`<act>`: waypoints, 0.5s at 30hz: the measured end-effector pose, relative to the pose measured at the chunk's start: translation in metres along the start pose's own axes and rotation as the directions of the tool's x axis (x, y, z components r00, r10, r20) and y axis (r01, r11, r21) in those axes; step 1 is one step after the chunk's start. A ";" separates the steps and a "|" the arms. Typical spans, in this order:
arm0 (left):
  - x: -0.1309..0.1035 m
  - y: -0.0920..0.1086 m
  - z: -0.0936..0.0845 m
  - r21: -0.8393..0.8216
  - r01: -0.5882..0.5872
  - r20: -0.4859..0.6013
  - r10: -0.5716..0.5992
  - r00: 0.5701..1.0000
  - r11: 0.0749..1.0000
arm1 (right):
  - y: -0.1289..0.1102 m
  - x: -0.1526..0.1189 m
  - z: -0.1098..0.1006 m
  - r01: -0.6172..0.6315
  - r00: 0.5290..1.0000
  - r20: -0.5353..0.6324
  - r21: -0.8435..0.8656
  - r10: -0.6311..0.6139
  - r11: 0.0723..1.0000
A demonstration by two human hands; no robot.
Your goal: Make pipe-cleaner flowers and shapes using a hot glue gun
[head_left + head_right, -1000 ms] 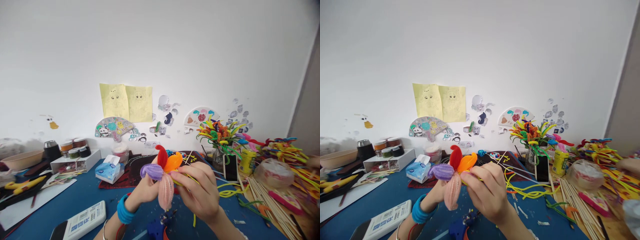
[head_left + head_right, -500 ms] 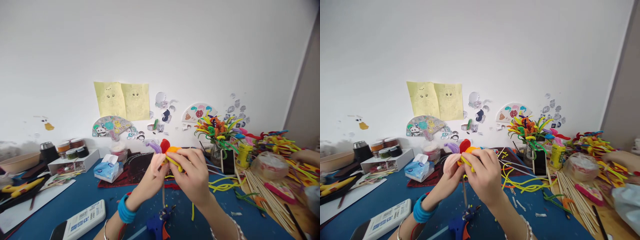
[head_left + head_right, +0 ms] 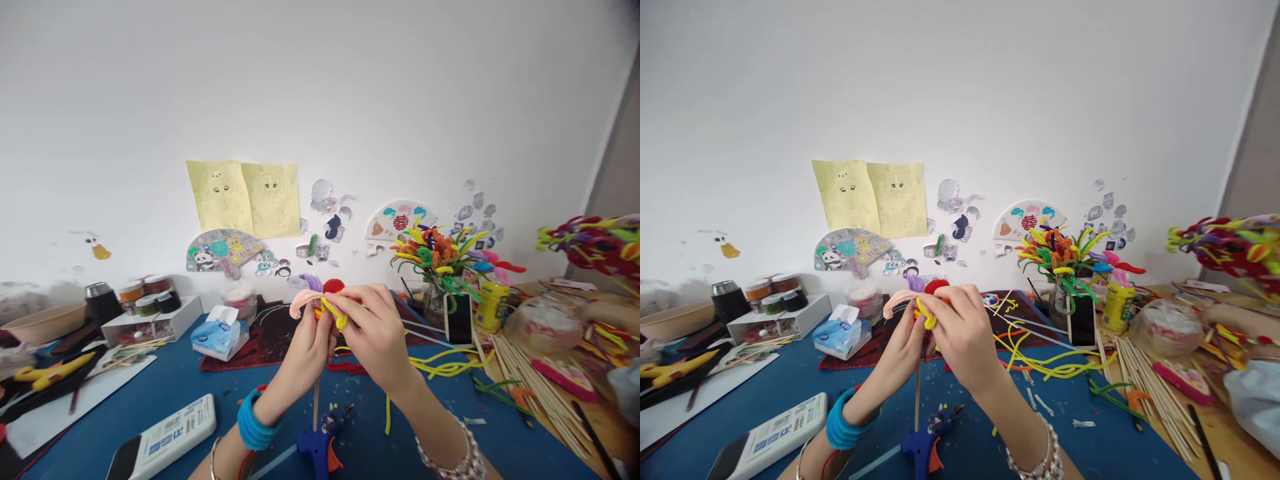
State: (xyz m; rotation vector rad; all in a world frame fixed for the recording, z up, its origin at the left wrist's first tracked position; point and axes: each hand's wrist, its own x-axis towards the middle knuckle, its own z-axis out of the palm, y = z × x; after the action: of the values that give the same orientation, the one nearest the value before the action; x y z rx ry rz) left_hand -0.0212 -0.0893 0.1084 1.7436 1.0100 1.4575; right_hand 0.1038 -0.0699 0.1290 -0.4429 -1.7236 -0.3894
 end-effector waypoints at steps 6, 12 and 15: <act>0.002 -0.007 -0.003 0.192 -0.146 -0.088 0.165 0.982 0.970 | 0.000 -0.014 0.003 0.097 0.994 -0.047 -0.067 -0.100 0.993; 0.003 -0.015 -0.010 0.457 -0.305 -0.107 0.392 0.914 0.835 | 0.001 -0.031 0.005 0.257 0.948 -0.135 -0.217 -0.290 0.942; 0.000 -0.014 -0.012 0.574 -0.395 -0.022 0.496 0.868 0.717 | 0.004 -0.042 0.006 0.335 0.909 -0.162 -0.261 -0.384 0.905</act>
State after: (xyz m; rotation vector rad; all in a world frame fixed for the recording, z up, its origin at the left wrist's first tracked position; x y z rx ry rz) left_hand -0.0356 -0.0822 0.0984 2.4535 1.2518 1.7565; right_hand 0.1077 -0.0669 0.0862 -0.2301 -1.5561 -0.8804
